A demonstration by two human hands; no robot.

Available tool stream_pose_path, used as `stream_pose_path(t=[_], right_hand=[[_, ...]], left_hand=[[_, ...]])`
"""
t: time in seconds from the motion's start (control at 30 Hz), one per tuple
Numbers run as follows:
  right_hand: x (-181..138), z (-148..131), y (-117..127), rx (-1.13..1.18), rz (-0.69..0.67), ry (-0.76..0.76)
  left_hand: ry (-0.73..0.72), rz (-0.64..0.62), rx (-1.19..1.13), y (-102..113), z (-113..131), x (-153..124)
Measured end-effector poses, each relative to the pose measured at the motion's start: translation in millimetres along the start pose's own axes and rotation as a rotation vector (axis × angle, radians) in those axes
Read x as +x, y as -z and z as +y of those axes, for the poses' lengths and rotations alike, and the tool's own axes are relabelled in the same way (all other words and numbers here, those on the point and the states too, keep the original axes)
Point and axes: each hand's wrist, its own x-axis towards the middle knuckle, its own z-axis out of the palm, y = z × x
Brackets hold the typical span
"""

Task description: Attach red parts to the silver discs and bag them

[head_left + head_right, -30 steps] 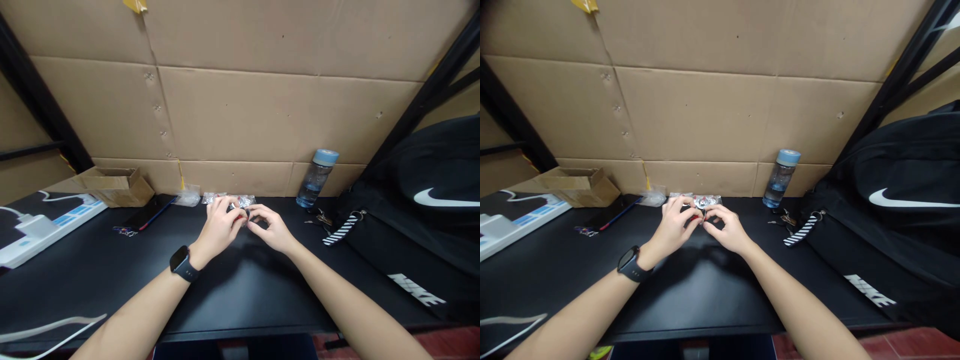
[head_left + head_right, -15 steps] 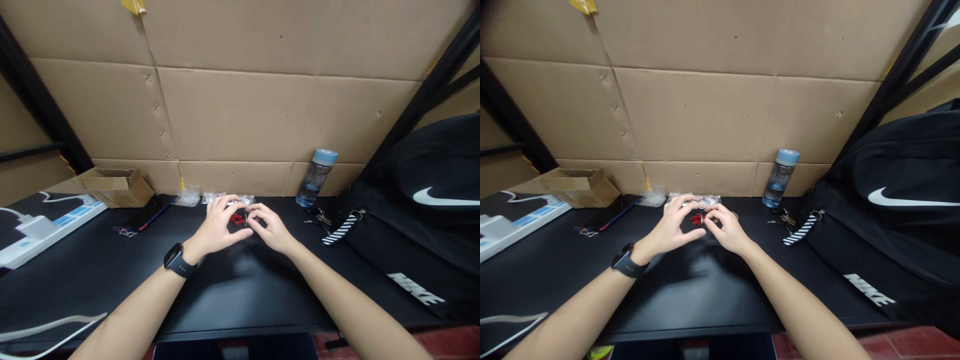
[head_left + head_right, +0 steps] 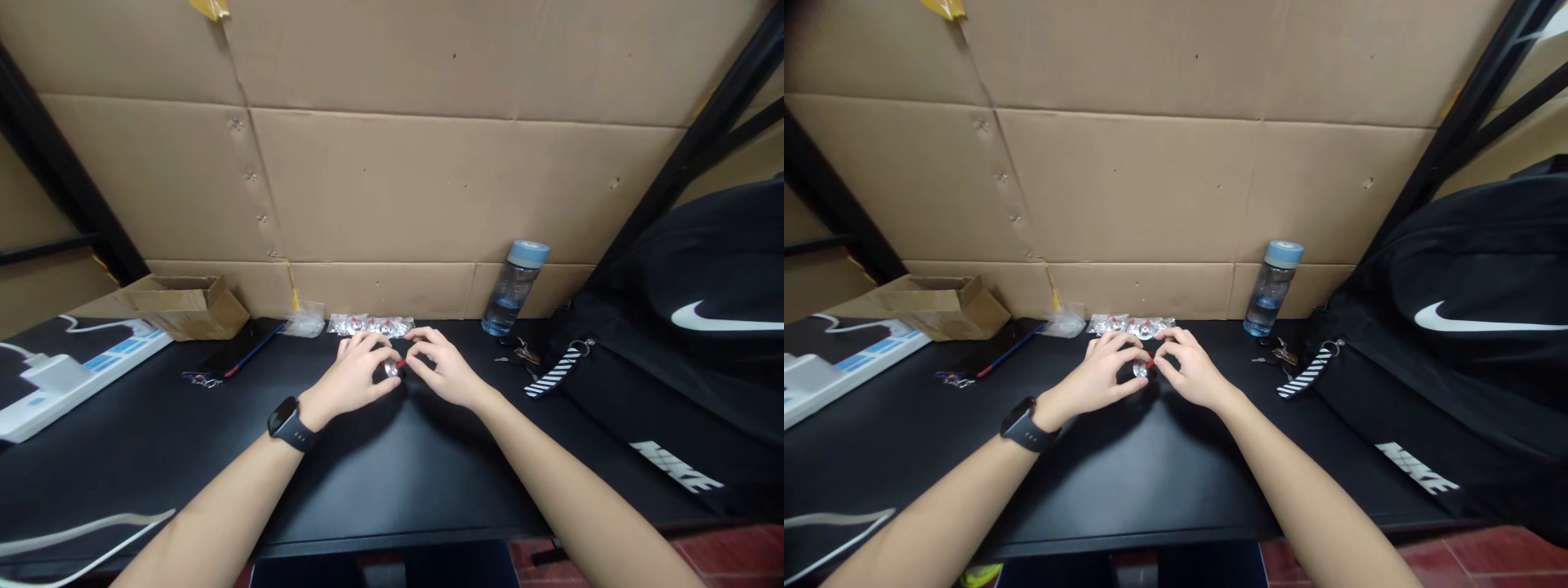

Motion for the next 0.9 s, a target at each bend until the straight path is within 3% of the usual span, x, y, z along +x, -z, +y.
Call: stream_pose_path(t=[0.2, 0.33, 0.6, 0.77, 0.9], right_hand=[[-4, 5, 3, -0.035, -0.118, 0.009], [-3, 3, 7, -0.022, -0.163, 0.011], [-4, 30, 15, -0.132, -0.122, -0.121], [-8, 54, 20, -0.312, -0.206, -0.282], [-10, 65, 19, -0.322, -0.253, -0.309]], left_hand=[[-0.039, -0.146, 0.045, -3, -32, -5], [-0.032, -0.110, 0.102, -15, -49, -7], [-0.006, -0.093, 0.169, -24, -46, -6], [0.001, -0.037, 0.221, -29, -45, -1], [-0.009, -0.026, 0.210, -37, -46, 4]])
